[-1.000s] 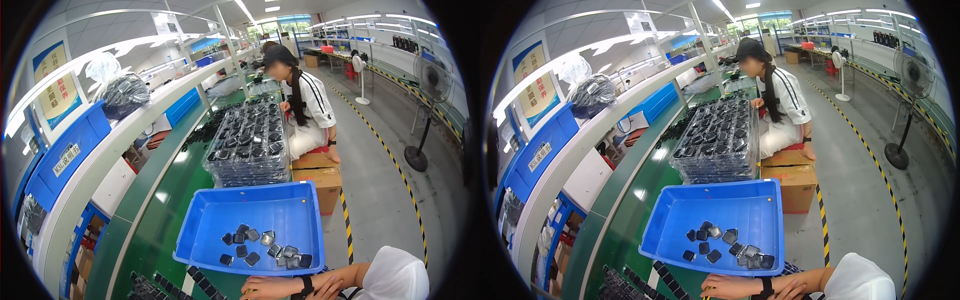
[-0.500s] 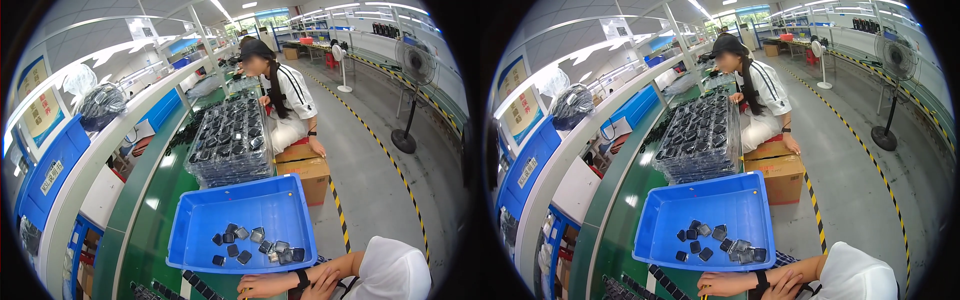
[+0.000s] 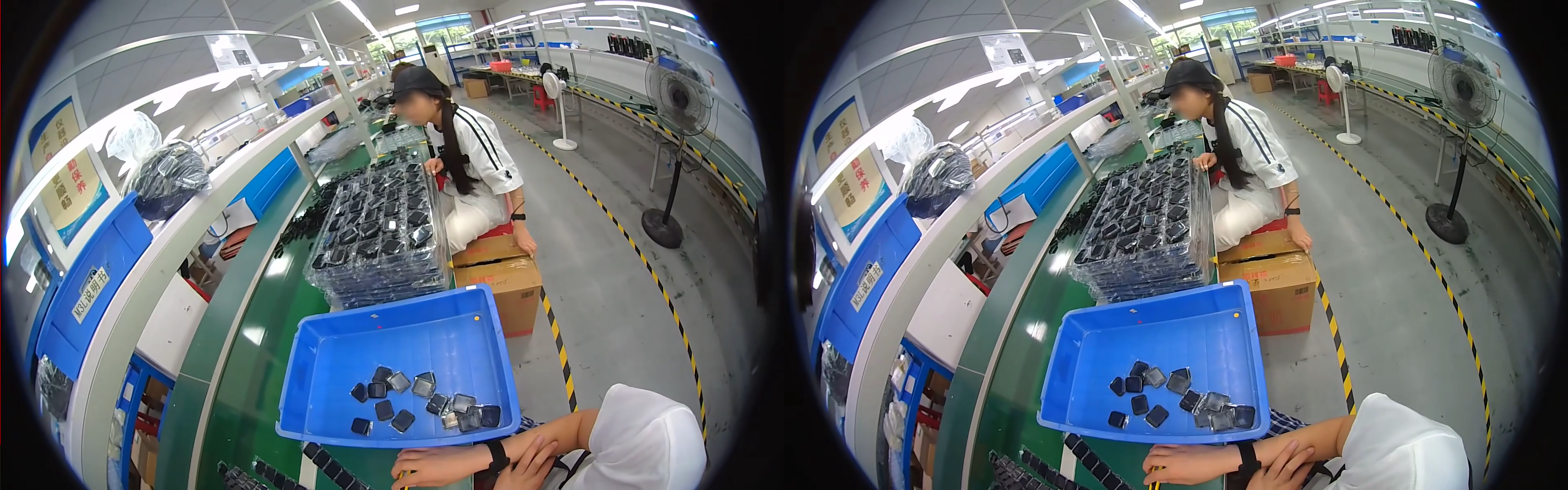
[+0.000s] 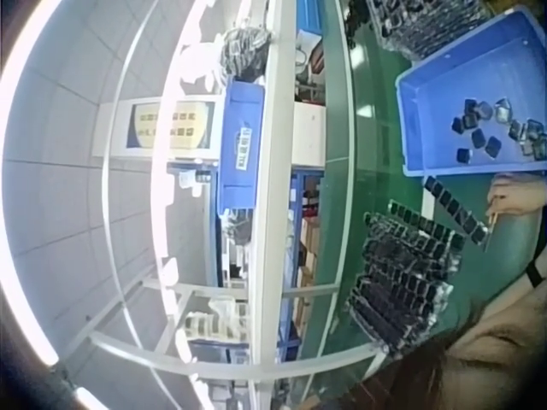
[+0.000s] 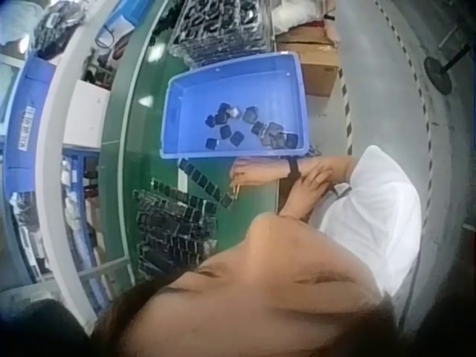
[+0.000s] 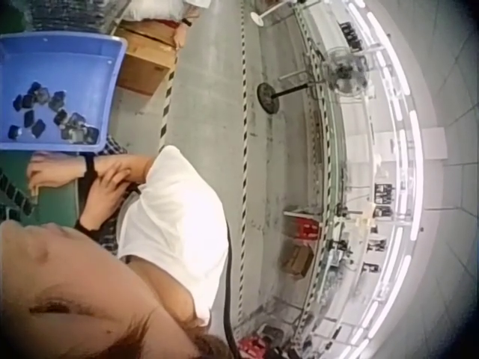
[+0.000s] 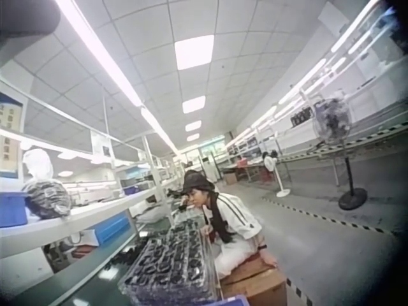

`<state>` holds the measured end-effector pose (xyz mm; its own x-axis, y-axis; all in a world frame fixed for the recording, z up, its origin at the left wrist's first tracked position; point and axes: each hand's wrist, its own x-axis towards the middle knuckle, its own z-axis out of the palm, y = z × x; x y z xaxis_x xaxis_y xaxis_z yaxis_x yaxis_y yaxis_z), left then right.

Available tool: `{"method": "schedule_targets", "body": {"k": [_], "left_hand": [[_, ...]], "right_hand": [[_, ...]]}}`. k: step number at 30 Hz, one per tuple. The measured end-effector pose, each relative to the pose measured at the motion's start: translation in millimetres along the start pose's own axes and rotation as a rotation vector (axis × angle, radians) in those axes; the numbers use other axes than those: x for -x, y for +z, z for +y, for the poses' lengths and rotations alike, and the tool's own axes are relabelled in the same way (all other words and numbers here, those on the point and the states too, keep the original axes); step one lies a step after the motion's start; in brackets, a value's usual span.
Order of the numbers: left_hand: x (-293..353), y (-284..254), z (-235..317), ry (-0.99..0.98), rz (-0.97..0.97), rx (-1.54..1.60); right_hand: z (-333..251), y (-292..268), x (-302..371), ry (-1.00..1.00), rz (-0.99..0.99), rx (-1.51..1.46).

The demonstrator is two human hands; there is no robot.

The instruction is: The person cuts a strip of plastic-wrapped watch faces into individual pieces using a utility knife and places them into a blue plastic bin.

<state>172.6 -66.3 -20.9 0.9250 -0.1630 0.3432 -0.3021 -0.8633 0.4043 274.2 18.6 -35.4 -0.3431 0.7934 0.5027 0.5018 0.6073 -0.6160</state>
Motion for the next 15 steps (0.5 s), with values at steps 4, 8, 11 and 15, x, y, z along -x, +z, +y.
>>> {"method": "schedule_targets", "body": {"k": [4, 8, 11, 15], "left_hand": [[0.1, 1.3, -0.1, 0.005, 0.007, 0.005], [0.4, 2.6, -0.1, -0.006, -0.011, 0.016], [0.4, 2.5, 0.5, 0.001, -0.004, -0.017], [-2.3, 0.4, 0.1, 0.021, 0.031, -0.016]], "right_hand": [[8.4, 6.4, 4.9, -0.003, -0.017, -0.006], [10.5, 9.1, 5.1, -0.008, -0.015, -0.003], [8.1, 8.5, 5.0, -0.023, -0.003, 0.022], [3.9, 2.9, 4.2, -0.044, 0.019, 0.06]]}}
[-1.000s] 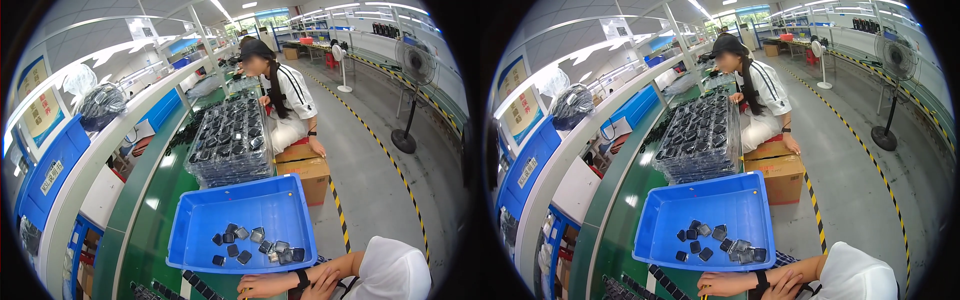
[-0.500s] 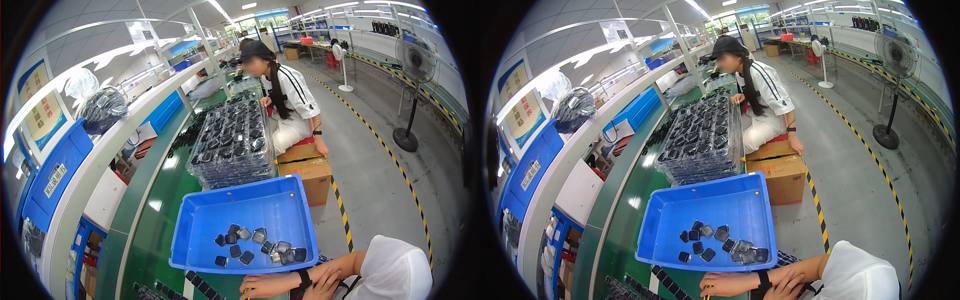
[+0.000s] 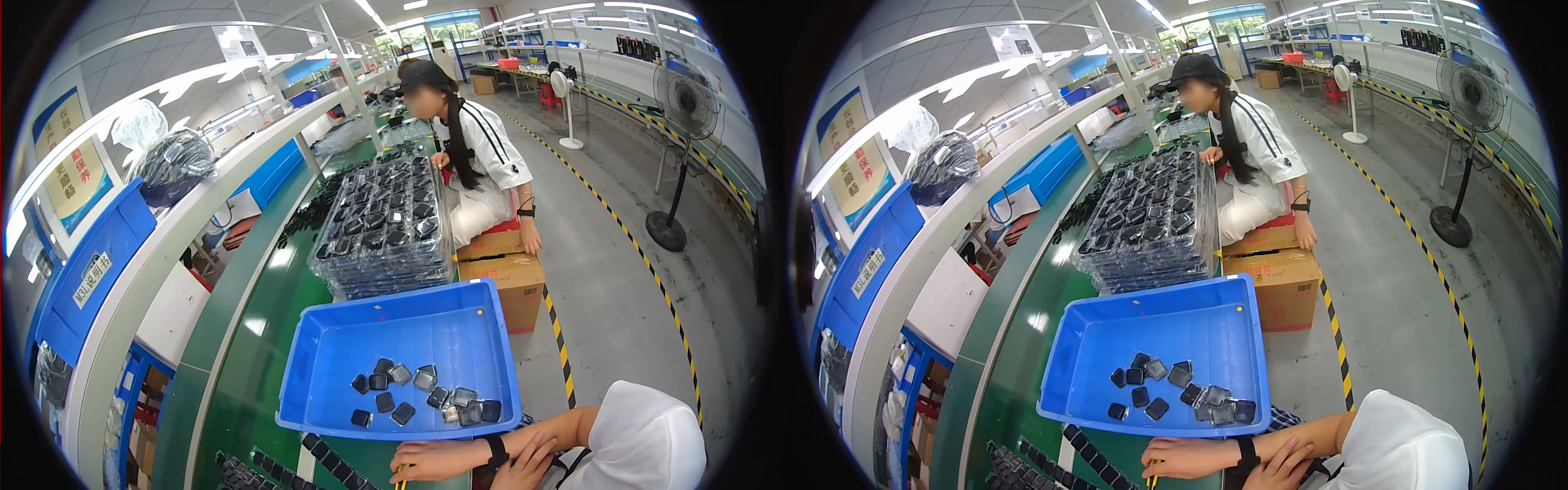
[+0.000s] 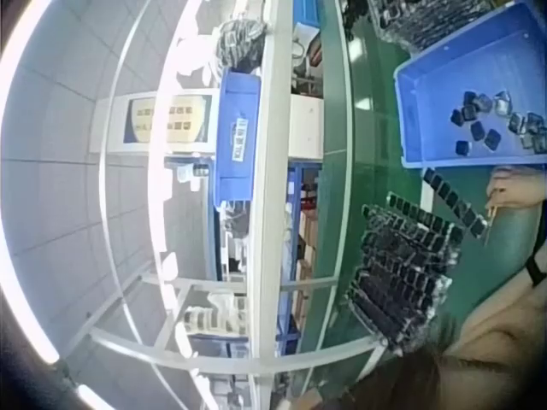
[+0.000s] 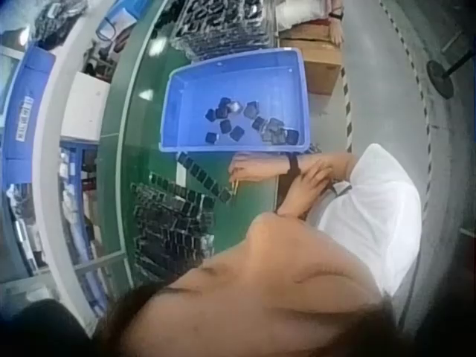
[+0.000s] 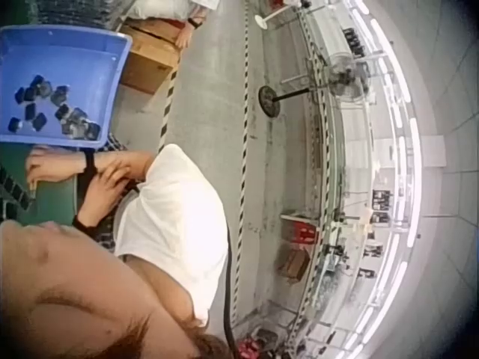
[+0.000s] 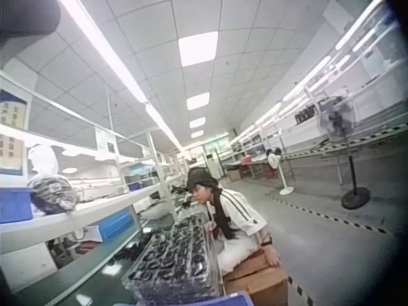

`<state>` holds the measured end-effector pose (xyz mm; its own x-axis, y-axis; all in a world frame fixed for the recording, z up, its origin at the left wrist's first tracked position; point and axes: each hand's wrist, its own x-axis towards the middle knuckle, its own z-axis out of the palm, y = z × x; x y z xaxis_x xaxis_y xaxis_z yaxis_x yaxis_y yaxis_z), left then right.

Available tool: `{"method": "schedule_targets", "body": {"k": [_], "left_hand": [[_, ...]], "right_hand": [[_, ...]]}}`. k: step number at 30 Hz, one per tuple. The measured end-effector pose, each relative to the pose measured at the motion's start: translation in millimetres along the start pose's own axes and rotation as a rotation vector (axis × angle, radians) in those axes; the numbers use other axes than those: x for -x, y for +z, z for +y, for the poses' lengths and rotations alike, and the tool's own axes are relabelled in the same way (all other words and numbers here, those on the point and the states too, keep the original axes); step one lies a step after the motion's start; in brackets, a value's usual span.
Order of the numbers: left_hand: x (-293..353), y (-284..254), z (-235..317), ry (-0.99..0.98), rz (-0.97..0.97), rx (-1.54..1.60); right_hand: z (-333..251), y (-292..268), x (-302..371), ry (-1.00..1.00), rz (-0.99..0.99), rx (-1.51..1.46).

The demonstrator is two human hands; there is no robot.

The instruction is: The person cuts a strip of plastic-wrapped watch faces into individual pieces using a utility knife and places them into a blue plastic bin.

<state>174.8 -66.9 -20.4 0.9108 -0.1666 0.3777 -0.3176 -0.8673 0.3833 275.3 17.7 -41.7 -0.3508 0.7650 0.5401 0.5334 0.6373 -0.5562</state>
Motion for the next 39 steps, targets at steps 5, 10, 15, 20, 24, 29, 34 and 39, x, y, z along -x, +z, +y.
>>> {"method": "schedule_targets", "body": {"k": [5, 10, 15, 20, 24, 29, 34, 39], "left_hand": [[1, 0, -2, 0.004, 0.0, -0.002], [2, 0, -2, -0.002, 0.021, 0.016], [-3, -1, 2, -0.006, 0.025, 0.023], [-4, -6, 8, -0.03, -0.009, 0.015], [0, 3, 1, 0.008, 0.034, -0.011], [6, 19, -5, -0.004, 0.169, -0.193], [3, -3, 5, -0.018, -0.005, -0.312], [41, -74, 8, -0.386, 0.121, -0.242]], "right_hand": [[0, 0, -2, 0.019, -0.011, -0.02], [1, 1, -3, 0.007, -0.002, -0.023], [-2, -4, 1, 0.023, -0.012, -0.027], [-6, -3, 0, 0.037, -0.024, -0.044], [-5, -10, 1, 0.065, -0.075, -0.063], [-5, -16, -15, 0.019, -0.049, 0.078], [-15, -23, -10, 0.142, 0.085, 0.072], [-23, -19, -8, 0.263, 0.145, 0.136]]}}
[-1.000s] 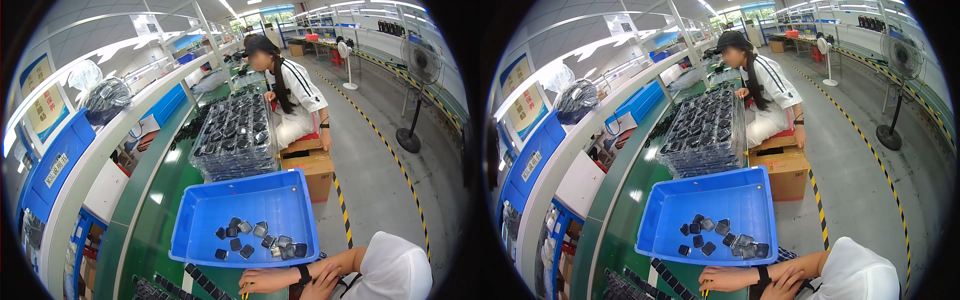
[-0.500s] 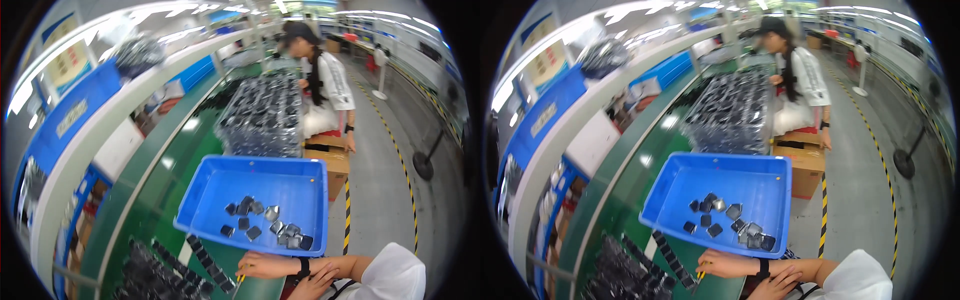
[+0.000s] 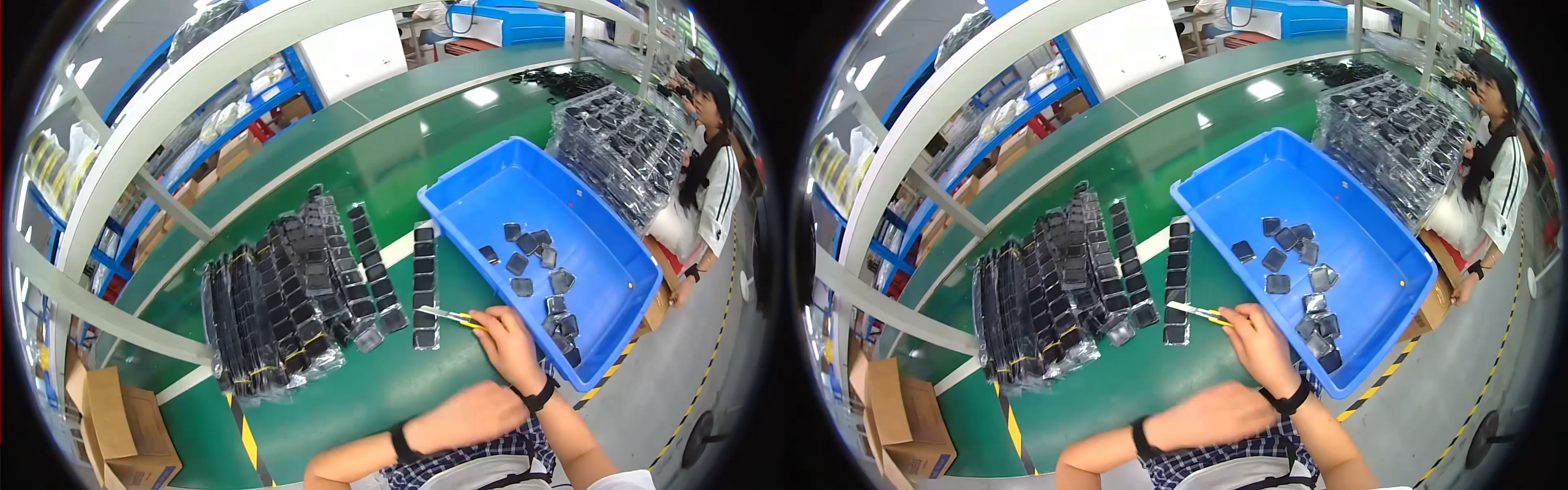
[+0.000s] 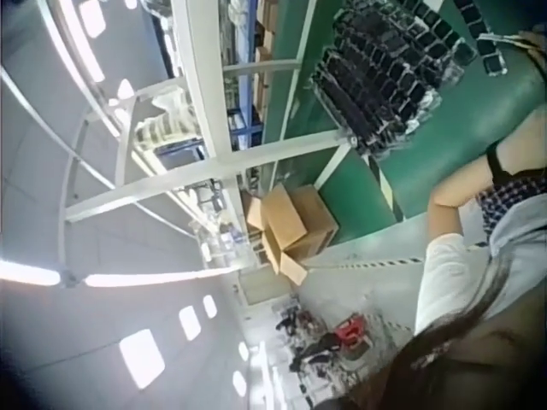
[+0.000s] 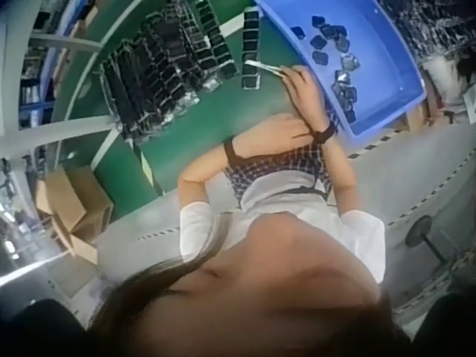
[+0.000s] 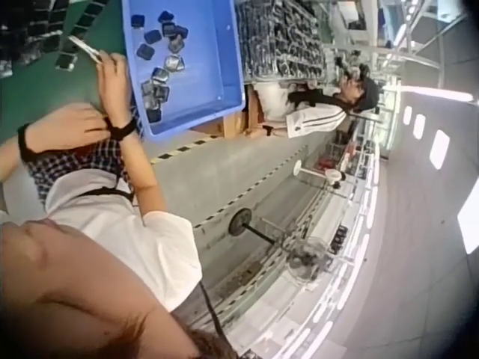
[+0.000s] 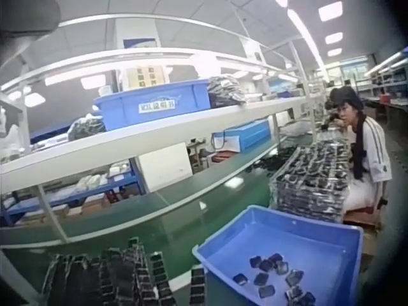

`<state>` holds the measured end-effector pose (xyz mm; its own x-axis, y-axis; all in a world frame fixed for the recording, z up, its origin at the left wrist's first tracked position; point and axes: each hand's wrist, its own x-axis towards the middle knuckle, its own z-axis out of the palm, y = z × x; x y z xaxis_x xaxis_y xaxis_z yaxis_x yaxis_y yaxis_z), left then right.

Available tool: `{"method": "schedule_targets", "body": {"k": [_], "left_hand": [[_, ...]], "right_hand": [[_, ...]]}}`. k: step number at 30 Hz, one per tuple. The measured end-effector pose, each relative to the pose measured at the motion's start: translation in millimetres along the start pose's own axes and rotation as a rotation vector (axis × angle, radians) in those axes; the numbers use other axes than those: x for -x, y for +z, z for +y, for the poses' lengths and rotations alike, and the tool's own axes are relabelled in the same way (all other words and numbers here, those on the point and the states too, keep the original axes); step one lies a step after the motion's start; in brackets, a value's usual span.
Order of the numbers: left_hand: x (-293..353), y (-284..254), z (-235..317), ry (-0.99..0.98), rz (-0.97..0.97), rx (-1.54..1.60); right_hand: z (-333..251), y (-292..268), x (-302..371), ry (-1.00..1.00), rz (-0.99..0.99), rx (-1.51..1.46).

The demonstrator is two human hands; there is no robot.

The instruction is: The person cuts a strip of plastic-wrapped watch faces into individual pieces using a utility knife and places them into a blue plastic bin.

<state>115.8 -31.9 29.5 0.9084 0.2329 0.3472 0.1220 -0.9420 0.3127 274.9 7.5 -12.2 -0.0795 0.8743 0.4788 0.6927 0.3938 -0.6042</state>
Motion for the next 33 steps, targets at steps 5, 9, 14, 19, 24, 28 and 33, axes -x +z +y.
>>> {"method": "schedule_targets", "body": {"k": [5, 9, 14, 19, 24, 28, 33], "left_hand": [[49, -59, -61, -0.344, -0.081, -0.325], [62, -61, -76, -0.44, 0.057, -0.176], [66, -52, -84, -0.457, 0.171, -0.122], [64, -56, -85, -0.364, 0.119, -0.222], [52, -63, -103, -0.453, 0.236, -0.066], [53, -62, -119, -0.548, 0.226, 0.051], [55, -55, -128, -0.637, 0.243, 0.208]], "right_hand": [[-7, 0, 0, 0.01, 0.015, 0.016], [-7, -1, 1, -0.042, 0.014, 0.092], [-6, 1, -3, -0.047, -0.036, 0.114], [-5, 2, -7, -0.065, -0.084, 0.128], [1, 4, -7, -0.151, -0.089, 0.107], [3, 4, -6, -0.177, -0.109, 0.086], [3, 1, -9, -0.193, -0.151, 0.106]]}}
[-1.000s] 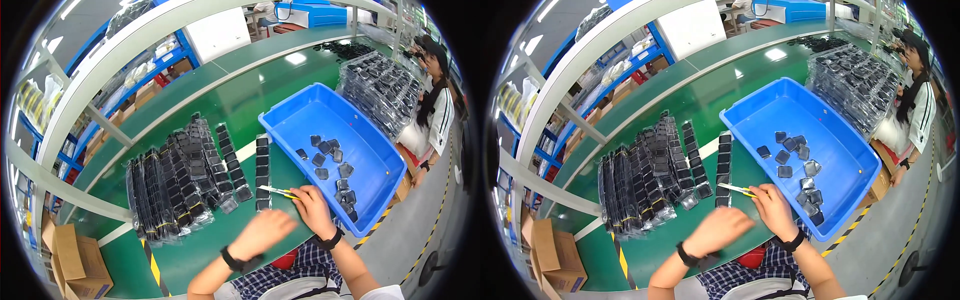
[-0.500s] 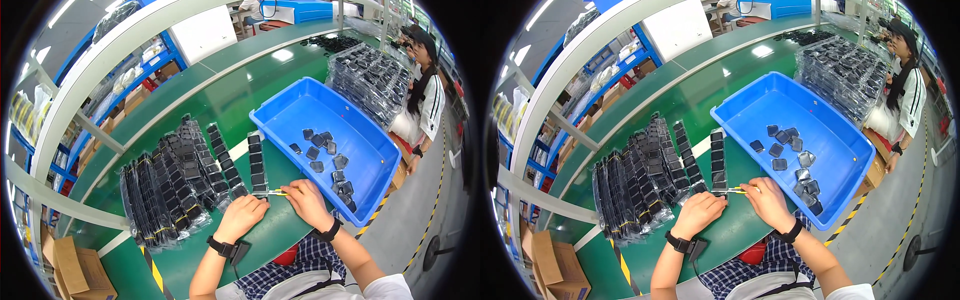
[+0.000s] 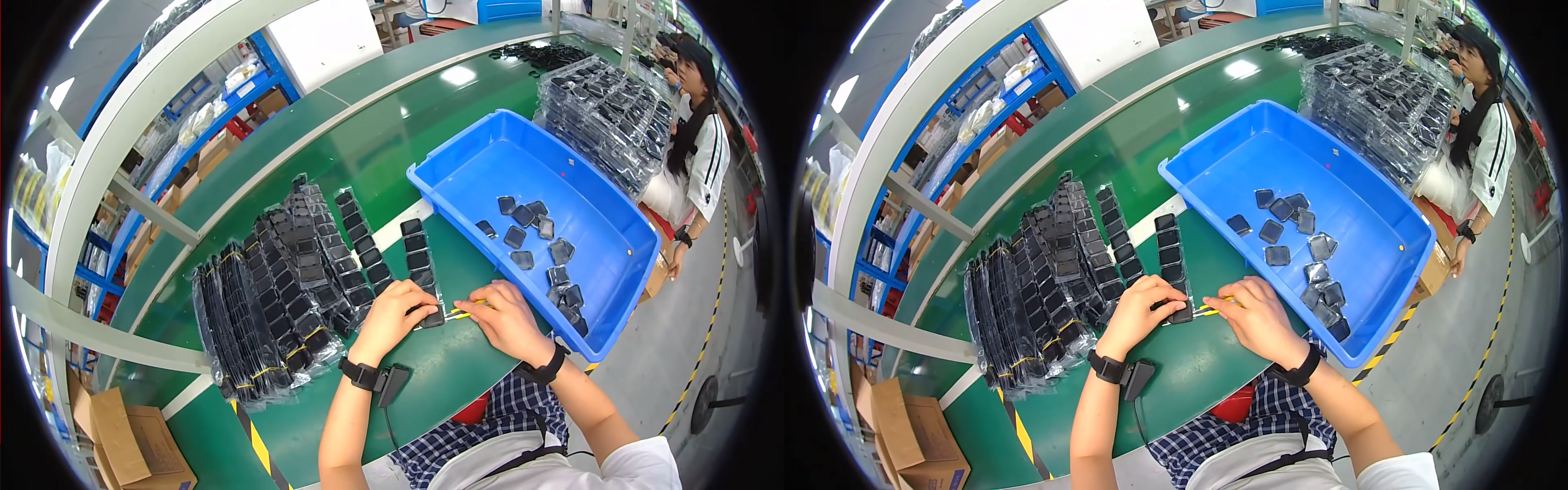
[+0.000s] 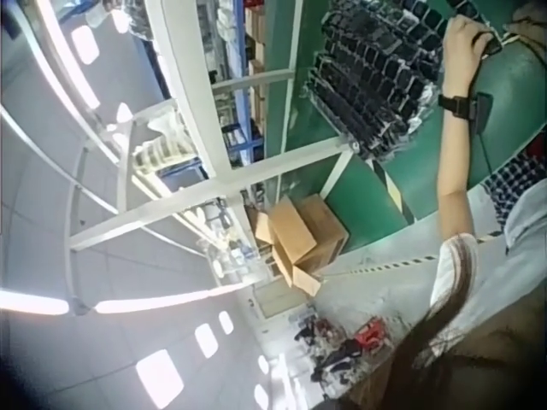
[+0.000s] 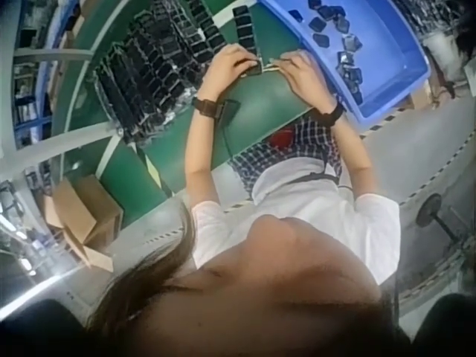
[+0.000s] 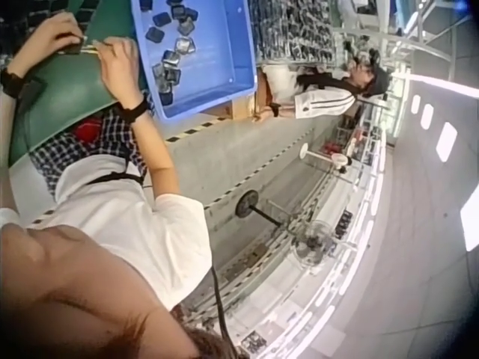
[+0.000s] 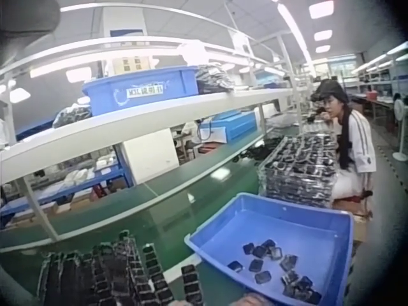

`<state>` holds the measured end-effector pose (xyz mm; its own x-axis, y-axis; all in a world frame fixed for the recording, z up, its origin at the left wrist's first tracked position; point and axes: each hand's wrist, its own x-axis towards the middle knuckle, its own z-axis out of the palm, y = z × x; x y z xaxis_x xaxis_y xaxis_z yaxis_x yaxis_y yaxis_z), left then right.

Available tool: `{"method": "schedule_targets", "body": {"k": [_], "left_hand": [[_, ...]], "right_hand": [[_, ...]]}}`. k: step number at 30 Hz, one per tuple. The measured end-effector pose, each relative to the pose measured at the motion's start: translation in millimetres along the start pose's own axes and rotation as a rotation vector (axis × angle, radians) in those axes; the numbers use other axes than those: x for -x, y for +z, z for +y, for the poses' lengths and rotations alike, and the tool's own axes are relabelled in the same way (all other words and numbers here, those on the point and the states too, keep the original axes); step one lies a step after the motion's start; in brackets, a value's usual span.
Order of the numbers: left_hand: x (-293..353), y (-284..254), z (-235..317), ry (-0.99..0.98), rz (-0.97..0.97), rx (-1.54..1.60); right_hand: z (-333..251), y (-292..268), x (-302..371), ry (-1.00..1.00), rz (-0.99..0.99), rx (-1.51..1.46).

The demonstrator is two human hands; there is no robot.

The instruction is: The person cuts a strip of plastic-wrapped watch faces into individual pieces using a utility knife and places them into a blue plastic bin.

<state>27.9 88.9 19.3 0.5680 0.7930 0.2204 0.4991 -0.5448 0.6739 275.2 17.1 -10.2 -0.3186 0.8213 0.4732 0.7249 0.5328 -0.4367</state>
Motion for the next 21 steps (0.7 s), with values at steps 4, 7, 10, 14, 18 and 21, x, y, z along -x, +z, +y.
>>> {"method": "schedule_targets", "body": {"k": [4, 7, 10, 14, 18, 21], "left_hand": [[-2, 1, -5, 0.011, -0.005, 0.041], [-1, 3, -7, 0.024, 0.019, 0.052], [-1, 4, -9, 0.039, 0.03, 0.057], [-1, 5, -9, 0.05, 0.032, 0.047], [1, 5, -8, 0.052, 0.024, 0.039], [2, 5, -8, 0.06, 0.014, 0.033]], "right_hand": [[-2, -3, -3, 0.038, -0.049, -0.034], [1, -2, -6, 0.01, -0.064, -0.004], [3, -1, -8, -0.006, -0.074, 0.008], [4, 0, -8, -0.022, -0.094, -0.001], [2, -6, 0, -0.014, -0.115, 0.003], [0, -8, 4, 0.01, -0.117, 0.002]]}}
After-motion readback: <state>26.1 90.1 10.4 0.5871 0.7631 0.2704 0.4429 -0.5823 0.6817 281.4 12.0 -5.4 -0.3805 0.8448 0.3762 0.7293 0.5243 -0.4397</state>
